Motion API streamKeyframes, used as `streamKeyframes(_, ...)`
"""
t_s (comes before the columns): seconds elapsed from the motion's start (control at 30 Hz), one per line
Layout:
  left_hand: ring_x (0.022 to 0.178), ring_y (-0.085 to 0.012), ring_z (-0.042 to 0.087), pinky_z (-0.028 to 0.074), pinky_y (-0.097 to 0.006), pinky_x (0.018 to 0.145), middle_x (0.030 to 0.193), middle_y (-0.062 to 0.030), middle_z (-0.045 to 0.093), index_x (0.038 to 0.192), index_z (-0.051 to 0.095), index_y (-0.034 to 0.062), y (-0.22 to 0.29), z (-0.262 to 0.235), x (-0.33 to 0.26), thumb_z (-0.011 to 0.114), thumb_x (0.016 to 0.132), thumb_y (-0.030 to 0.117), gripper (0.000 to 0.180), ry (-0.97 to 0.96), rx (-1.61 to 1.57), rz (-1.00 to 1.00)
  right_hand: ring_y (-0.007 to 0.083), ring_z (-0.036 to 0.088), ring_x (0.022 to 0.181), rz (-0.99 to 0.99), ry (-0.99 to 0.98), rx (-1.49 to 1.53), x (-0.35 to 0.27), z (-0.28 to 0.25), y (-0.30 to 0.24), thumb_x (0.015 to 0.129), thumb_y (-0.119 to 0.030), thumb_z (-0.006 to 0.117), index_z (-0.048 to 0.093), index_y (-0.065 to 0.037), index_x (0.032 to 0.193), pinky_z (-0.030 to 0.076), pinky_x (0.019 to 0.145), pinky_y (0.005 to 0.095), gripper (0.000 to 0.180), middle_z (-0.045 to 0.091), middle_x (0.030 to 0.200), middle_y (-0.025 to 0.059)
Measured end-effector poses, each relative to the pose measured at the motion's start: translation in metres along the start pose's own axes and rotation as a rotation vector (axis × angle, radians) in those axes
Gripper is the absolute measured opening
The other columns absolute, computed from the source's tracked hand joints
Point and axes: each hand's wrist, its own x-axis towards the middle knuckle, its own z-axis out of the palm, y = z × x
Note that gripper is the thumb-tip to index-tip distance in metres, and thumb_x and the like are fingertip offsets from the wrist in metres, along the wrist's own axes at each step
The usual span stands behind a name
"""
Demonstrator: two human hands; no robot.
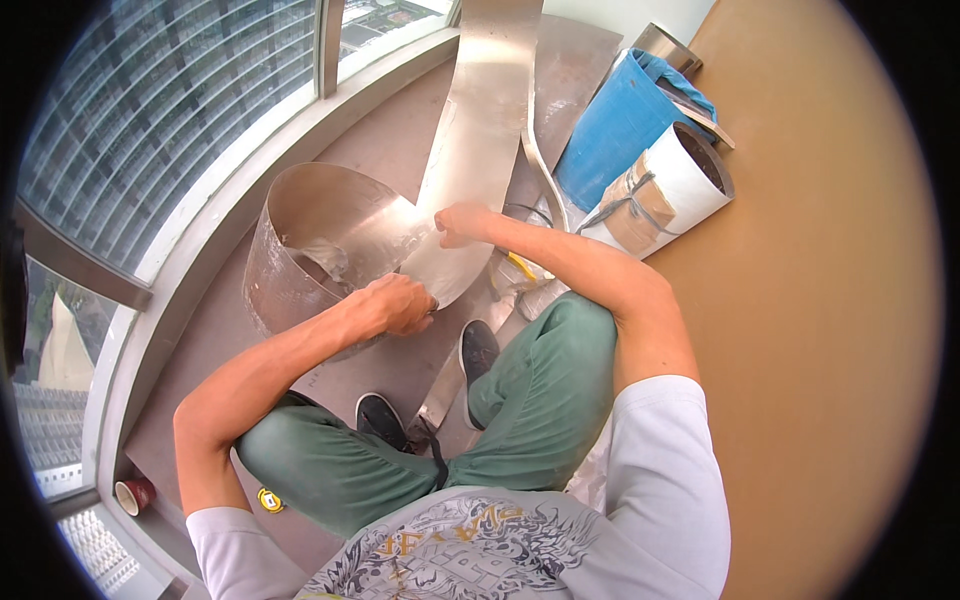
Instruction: The person sits on the floor and uses tin snips to cut a large, curved sheet of metal. They hold the sheet steady with one hand while cutting along its edge with the other, separating a strip from the main piece.
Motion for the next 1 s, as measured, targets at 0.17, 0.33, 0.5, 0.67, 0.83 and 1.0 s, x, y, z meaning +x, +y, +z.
streamKeyframes(0.17, 0.085, -0.0367, 0.068, 0.054, -0.046, 0.077, 0.087, -0.0146, 0.071, 0.096, 0.071, 0.0078, -0.005, 0.001, -0.004, 0.059, 0.09, 0.03, 0.026, 0.055, 0.04, -0.002, 0.0314, 0.063, 0.109, 0.033, -0.034, -0.04, -0.003, -0.001, 0.007, 0.082, -0.041, 0.064, 0.064, -0.013, 0.12, 0.051, 0.09, 0.0458, 0.048, 0.067, 0.115, 0.0118)
streamKeyframes(0.33, 0.086, -0.0345, 0.07, 0.056, -0.043, 0.078, 0.089, -0.0157, 0.072, 0.089, 0.075, 0.0056, -0.002, 0.001, -0.006, 0.063, 0.086, 0.027, 0.024, 0.095, 0.021, -0.038, 0.0306, 0.062, 0.112, 0.01, -0.009, -0.048, -0.002, 0.008, 0.02, 0.082, -0.041, 0.063, 0.067, -0.012, 0.116, 0.051, 0.09, 0.0477, 0.046, 0.066, 0.12, 0.0096)
streamKeyframes(0.5, 0.091, -0.0339, 0.07, 0.056, -0.042, 0.08, 0.093, -0.0151, 0.073, 0.093, 0.075, 0.0075, 0.0, -0.002, -0.009, 0.062, 0.086, 0.027, 0.025, 0.059, -0.033, -0.115, 0.0332, 0.063, 0.108, 0.016, -0.041, -0.049, 0.006, 0.015, 0.022, 0.081, -0.04, 0.063, 0.071, -0.009, 0.109, 0.051, 0.089, 0.0506, 0.043, 0.067, 0.117, 0.0105)
streamKeyframes(0.67, 0.088, -0.036, 0.068, 0.054, -0.046, 0.079, 0.09, -0.0154, 0.071, 0.098, 0.071, 0.0078, -0.002, -0.006, -0.01, 0.057, 0.091, 0.032, 0.029, 0.033, 0.041, -0.04, 0.0348, 0.065, 0.104, -0.024, -0.028, -0.024, 0.013, 0.019, 0.023, 0.081, -0.038, 0.062, 0.073, -0.007, 0.103, 0.052, 0.085, 0.0512, 0.04, 0.069, 0.111, 0.0131)
streamKeyframes(0.83, 0.087, -0.0366, 0.068, 0.054, -0.046, 0.079, 0.089, -0.0163, 0.071, 0.096, 0.071, 0.0066, -0.002, -0.006, -0.012, 0.057, 0.091, 0.031, 0.029, 0.051, 0.022, -0.06, 0.035, 0.065, 0.104, -0.006, -0.066, -0.037, 0.014, 0.013, 0.011, 0.08, -0.038, 0.064, 0.07, -0.007, 0.107, 0.051, 0.087, 0.0468, 0.042, 0.069, 0.111, 0.0156)
streamKeyframes(1.0, 0.085, -0.0372, 0.068, 0.054, -0.046, 0.078, 0.087, -0.0166, 0.07, 0.096, 0.071, 0.0065, -0.001, -0.01, -0.015, 0.057, 0.091, 0.03, 0.028, 0.052, 0.034, -0.046, 0.0344, 0.062, 0.11, -0.012, -0.115, -0.069, 0.015, 0.011, 0.011, 0.08, -0.043, 0.068, 0.063, -0.012, 0.118, 0.049, 0.092, 0.0434, 0.049, 0.067, 0.114, 0.0172)
